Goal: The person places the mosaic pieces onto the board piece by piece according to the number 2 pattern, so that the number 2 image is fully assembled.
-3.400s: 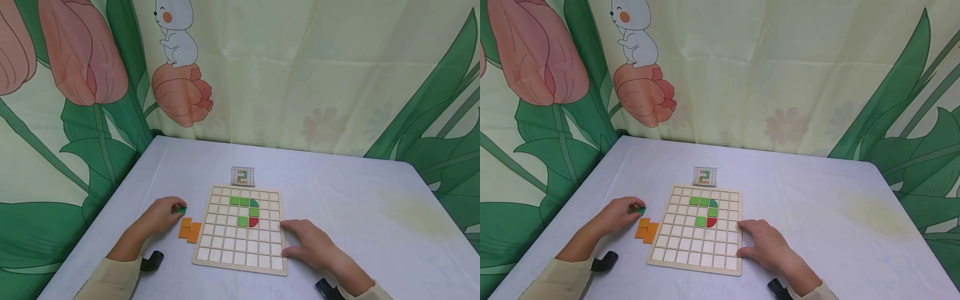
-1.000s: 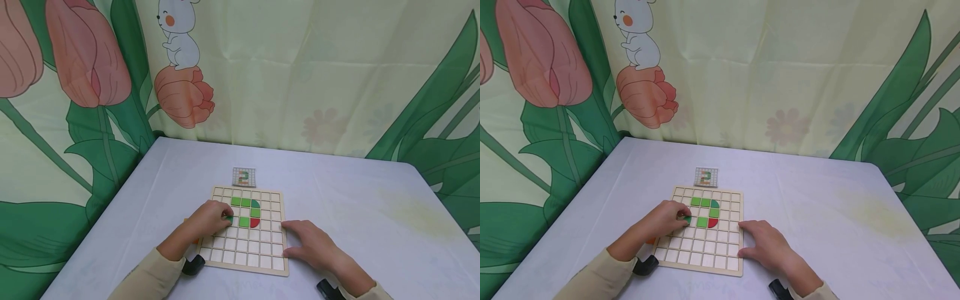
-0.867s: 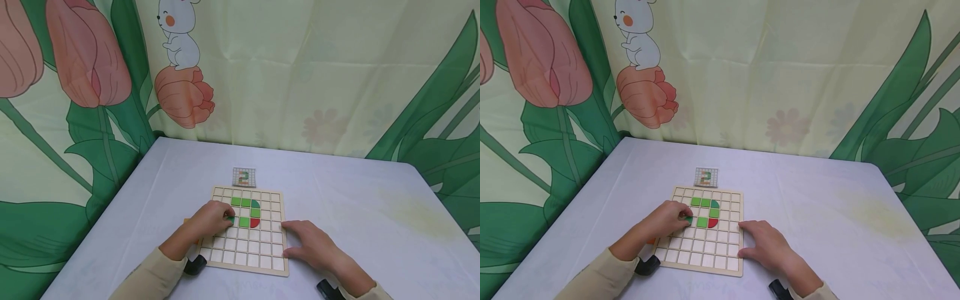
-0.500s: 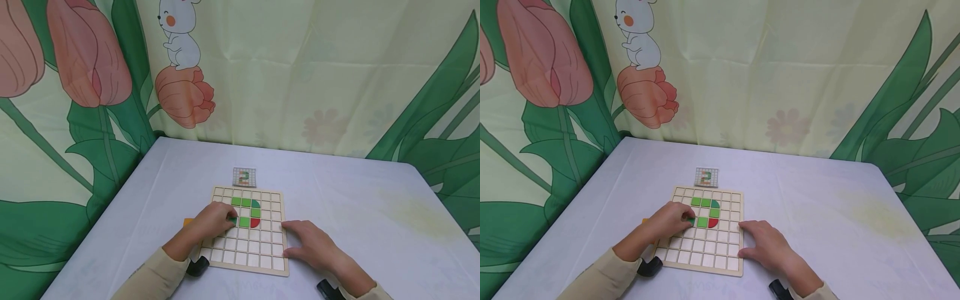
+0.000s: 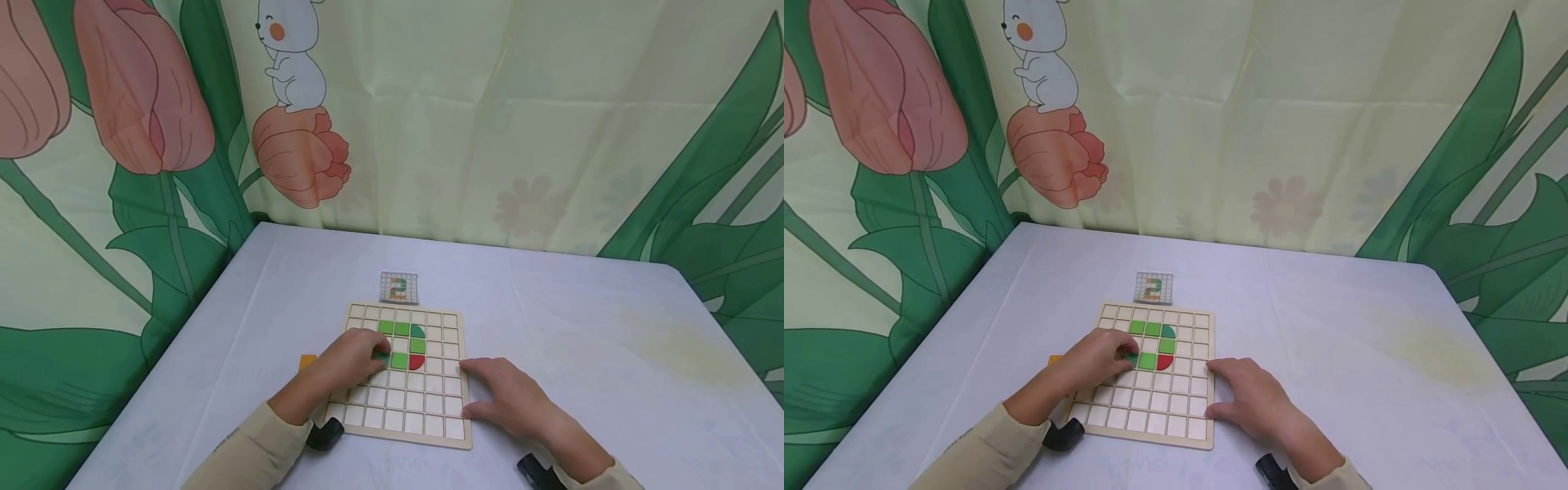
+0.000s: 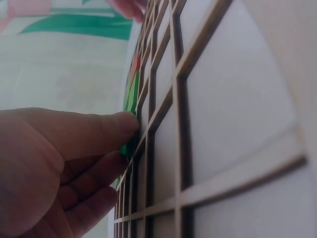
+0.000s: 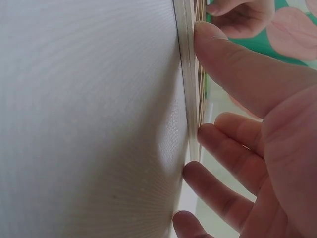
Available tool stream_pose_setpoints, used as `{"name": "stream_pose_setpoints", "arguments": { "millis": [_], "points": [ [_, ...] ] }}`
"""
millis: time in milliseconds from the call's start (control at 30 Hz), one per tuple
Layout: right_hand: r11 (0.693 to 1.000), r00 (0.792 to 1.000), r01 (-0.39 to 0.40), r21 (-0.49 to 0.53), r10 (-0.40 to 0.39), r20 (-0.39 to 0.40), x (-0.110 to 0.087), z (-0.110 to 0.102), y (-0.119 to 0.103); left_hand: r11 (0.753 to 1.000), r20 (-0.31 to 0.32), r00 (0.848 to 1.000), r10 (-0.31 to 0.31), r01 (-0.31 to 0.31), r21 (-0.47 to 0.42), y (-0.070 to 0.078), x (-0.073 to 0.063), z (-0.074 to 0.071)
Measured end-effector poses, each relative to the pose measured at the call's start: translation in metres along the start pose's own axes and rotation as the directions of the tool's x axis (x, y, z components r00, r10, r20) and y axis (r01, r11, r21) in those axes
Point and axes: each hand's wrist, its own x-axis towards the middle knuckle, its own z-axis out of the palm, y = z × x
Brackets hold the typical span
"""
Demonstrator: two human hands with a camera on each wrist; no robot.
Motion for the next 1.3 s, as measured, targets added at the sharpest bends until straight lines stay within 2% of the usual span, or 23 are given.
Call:
{"name": "stream_pose_setpoints", "arguments": {
  "millis": [267, 533, 700, 1000, 1300],
  "points": [
    [1.000, 1.000, -0.005, 0.002, 0.005, -0.001, 0.000, -0.001, 0.000, 0.999, 0.013, 1.000, -0.012, 0.012, -0.035, 0.000, 0.001, 0.000],
    [1.000, 1.000, -0.013, 0.002, 0.013, 0.000, 0.000, 0.000, 0.000, 0.998, 0.000, 1.000, -0.006, 0.006, -0.058, -0.001, 0.000, -0.001],
    [1.000, 1.000, -0.009, 0.004, 0.009, -0.004, -0.001, 0.000, 0.001, 0.995, 0.021, 1.000, -0.015, 0.017, -0.103, -0.004, -0.001, -0.002],
    [1.000, 1.000, -0.009, 0.010, 0.009, -0.004, -0.001, 0.000, 0.001, 0.984, 0.053, 0.999, -0.002, 0.012, -0.178, -0.010, -0.008, -0.012],
    [1.000, 1.000, -0.006, 0.005, 0.006, -0.010, -0.001, 0.000, 0.000, 0.980, 0.022, 0.998, -0.063, 0.066, -0.187, -0.018, -0.019, -0.025]
  ]
}}
